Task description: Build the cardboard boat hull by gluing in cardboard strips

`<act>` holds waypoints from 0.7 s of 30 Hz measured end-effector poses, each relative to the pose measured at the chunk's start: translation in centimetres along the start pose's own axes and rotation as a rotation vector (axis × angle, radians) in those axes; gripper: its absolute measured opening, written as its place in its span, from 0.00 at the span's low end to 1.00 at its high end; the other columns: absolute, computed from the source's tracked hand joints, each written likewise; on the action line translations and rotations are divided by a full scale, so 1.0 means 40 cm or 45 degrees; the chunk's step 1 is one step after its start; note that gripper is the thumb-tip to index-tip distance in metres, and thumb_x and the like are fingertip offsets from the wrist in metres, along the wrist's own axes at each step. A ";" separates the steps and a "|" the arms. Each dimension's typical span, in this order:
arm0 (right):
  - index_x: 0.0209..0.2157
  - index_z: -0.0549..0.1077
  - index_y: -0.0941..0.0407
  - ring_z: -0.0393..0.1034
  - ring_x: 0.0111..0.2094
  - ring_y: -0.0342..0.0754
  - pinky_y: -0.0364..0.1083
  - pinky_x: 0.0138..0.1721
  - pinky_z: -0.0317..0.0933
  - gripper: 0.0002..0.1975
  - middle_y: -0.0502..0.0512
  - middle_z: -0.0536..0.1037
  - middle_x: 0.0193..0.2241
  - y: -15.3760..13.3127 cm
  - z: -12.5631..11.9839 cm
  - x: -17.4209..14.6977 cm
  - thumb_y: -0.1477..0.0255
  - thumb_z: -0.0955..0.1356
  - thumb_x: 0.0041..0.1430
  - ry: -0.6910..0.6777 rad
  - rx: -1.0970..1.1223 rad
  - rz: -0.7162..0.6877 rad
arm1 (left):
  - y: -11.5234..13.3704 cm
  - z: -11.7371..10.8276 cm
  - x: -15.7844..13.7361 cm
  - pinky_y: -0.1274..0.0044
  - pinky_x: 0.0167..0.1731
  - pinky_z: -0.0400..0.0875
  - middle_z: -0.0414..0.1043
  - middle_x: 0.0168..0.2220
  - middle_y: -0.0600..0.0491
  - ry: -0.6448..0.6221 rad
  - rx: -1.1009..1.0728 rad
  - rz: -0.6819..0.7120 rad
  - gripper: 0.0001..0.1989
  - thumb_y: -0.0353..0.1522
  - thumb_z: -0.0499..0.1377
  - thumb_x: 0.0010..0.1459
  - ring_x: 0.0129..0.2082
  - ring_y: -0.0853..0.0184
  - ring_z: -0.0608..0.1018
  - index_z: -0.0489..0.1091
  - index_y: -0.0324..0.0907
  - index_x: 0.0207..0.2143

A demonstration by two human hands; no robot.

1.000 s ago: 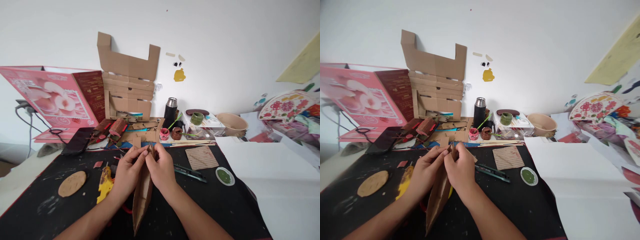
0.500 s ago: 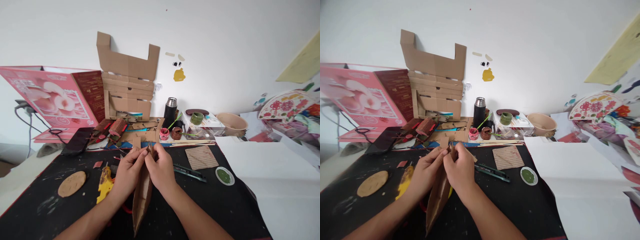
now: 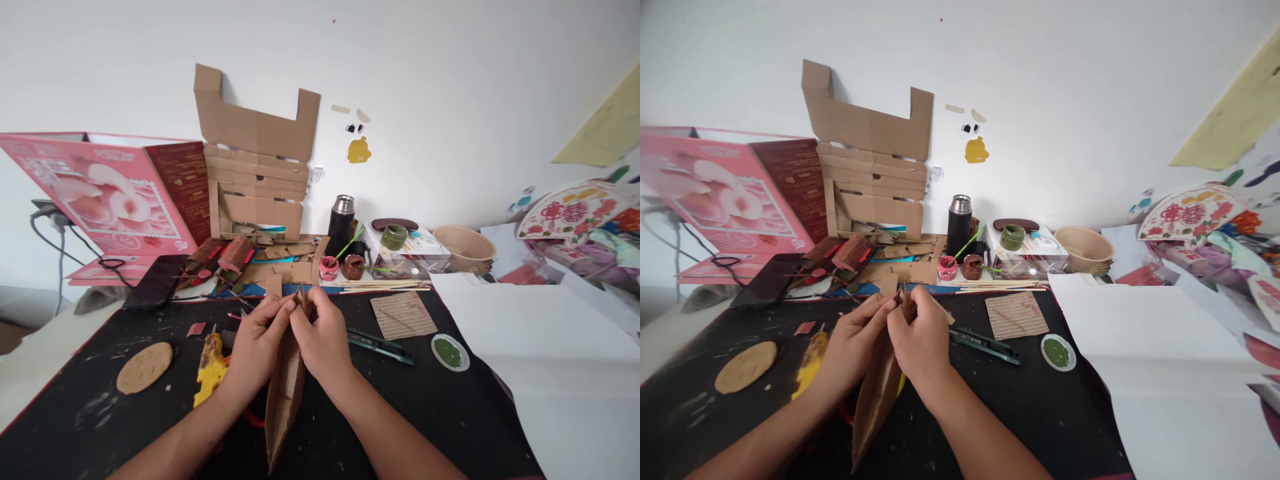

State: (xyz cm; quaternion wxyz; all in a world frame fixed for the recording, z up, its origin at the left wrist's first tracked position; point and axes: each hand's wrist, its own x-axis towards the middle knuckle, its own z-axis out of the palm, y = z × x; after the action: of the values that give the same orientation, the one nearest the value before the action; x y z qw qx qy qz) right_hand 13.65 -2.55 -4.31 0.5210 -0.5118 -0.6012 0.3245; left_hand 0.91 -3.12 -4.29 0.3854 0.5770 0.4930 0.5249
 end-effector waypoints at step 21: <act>0.27 0.59 0.50 0.59 0.27 0.47 0.45 0.28 0.53 0.14 0.45 0.64 0.23 0.001 0.001 0.000 0.64 0.67 0.62 -0.003 0.005 0.010 | -0.002 0.003 0.002 0.72 0.43 0.67 0.70 0.30 0.54 -0.017 -0.004 -0.006 0.15 0.44 0.62 0.64 0.37 0.61 0.73 0.84 0.45 0.37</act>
State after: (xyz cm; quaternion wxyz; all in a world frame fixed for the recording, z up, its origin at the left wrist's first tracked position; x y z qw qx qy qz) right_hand 13.63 -2.52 -4.35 0.5201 -0.5126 -0.5992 0.3284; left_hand 0.99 -3.02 -4.39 0.3909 0.5787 0.4909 0.5209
